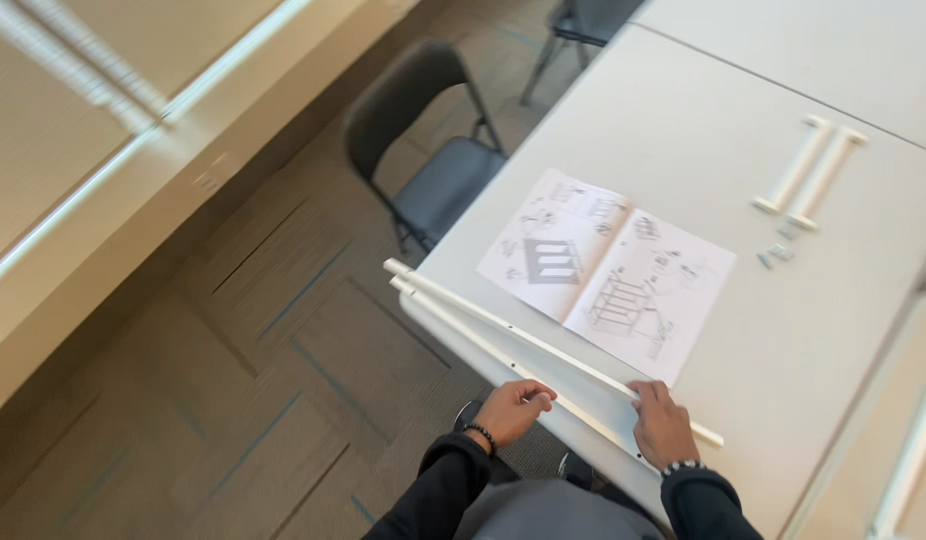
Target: The person assembles a white shelving unit by inserting cam bolts into pre-drilled holes on white panels and connecting vertical and horizontal supports. The person follows an instruction manual laid out on the table and secures the frame with cam bolts.
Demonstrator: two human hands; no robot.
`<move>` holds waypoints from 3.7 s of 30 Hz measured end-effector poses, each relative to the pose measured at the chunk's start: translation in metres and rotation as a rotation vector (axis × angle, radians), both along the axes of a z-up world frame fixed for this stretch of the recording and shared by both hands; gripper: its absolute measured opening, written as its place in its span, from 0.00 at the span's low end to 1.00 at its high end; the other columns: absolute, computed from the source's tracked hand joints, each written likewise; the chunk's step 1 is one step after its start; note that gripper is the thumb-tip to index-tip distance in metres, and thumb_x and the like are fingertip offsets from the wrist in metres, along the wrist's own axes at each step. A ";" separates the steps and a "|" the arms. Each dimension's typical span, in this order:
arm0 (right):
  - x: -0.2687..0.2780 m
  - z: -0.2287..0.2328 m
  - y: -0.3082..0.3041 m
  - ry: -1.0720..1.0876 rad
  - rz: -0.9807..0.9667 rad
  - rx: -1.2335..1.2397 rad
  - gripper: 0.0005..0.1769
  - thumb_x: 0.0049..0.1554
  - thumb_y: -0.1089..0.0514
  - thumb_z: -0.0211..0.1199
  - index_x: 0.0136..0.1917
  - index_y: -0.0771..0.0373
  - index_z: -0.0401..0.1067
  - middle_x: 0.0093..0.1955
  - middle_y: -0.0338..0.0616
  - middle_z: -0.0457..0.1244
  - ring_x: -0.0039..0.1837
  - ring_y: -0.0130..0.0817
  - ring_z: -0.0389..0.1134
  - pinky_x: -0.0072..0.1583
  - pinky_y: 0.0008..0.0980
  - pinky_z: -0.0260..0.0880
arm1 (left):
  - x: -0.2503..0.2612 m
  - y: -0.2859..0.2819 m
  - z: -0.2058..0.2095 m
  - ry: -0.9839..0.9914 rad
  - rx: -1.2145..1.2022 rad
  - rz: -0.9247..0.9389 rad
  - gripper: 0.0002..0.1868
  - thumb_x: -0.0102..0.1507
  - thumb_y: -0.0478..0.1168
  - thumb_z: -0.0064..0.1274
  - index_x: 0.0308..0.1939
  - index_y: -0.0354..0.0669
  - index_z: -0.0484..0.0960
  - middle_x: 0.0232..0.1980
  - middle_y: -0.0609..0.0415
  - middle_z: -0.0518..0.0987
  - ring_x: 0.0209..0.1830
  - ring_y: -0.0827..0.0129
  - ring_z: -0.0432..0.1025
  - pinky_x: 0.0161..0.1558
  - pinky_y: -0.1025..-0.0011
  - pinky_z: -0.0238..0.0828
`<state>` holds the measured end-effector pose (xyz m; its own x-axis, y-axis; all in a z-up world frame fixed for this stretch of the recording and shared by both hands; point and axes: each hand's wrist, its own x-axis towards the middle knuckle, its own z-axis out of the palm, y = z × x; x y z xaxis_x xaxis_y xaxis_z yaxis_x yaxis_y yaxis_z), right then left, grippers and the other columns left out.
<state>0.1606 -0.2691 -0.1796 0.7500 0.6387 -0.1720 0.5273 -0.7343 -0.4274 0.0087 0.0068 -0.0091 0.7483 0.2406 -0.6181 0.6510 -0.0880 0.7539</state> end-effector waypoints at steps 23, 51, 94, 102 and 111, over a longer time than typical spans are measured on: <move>-0.077 0.252 0.081 0.346 -0.625 0.242 0.17 0.69 0.58 0.52 0.64 0.58 0.79 0.50 0.45 0.71 0.48 0.45 0.76 0.57 0.48 0.74 | 0.056 -0.007 -0.008 -0.206 -0.927 0.229 0.16 0.69 0.38 0.60 0.59 0.43 0.75 0.60 0.46 0.83 0.60 0.56 0.80 0.63 0.61 0.81; -0.256 0.383 -0.270 -0.507 -0.731 0.231 0.19 0.65 0.44 0.57 0.64 0.47 0.79 0.54 0.32 0.75 0.54 0.34 0.73 0.57 0.42 0.64 | -0.030 -0.376 0.169 -0.655 -0.813 0.017 0.23 0.68 0.41 0.55 0.63 0.51 0.61 0.55 0.41 0.82 0.49 0.53 0.83 0.45 0.50 0.88; -0.072 0.286 -0.997 0.552 -1.164 0.634 0.26 0.65 0.41 0.49 0.58 0.55 0.83 0.49 0.39 0.77 0.42 0.27 0.73 0.47 0.26 0.76 | 0.231 -1.044 0.168 -0.195 -0.388 -0.378 0.25 0.65 0.37 0.58 0.64 0.47 0.66 0.48 0.53 0.79 0.42 0.56 0.84 0.42 0.53 0.87; 0.030 0.154 -1.031 0.335 -0.831 0.318 0.15 0.62 0.43 0.66 0.60 0.45 0.82 0.56 0.40 0.75 0.56 0.49 0.77 0.58 0.48 0.78 | 0.225 -1.050 0.135 -0.272 -0.395 -0.272 0.29 0.66 0.32 0.58 0.69 0.41 0.64 0.49 0.45 0.81 0.40 0.48 0.85 0.35 0.47 0.89; 0.123 0.069 -0.981 -0.066 -0.201 -0.467 0.20 0.63 0.44 0.64 0.67 0.48 0.76 0.62 0.35 0.62 0.68 0.38 0.63 0.64 0.42 0.67 | 0.200 -1.043 0.144 -0.261 -0.364 -0.143 0.29 0.66 0.33 0.58 0.69 0.43 0.65 0.50 0.46 0.82 0.43 0.52 0.85 0.39 0.50 0.90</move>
<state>0.2832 -1.2506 -0.1106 0.8691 0.3467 -0.3527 0.3706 -0.9288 0.0002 0.2083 -1.0363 0.1346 0.8999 -0.0735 -0.4299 0.4361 0.1375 0.8893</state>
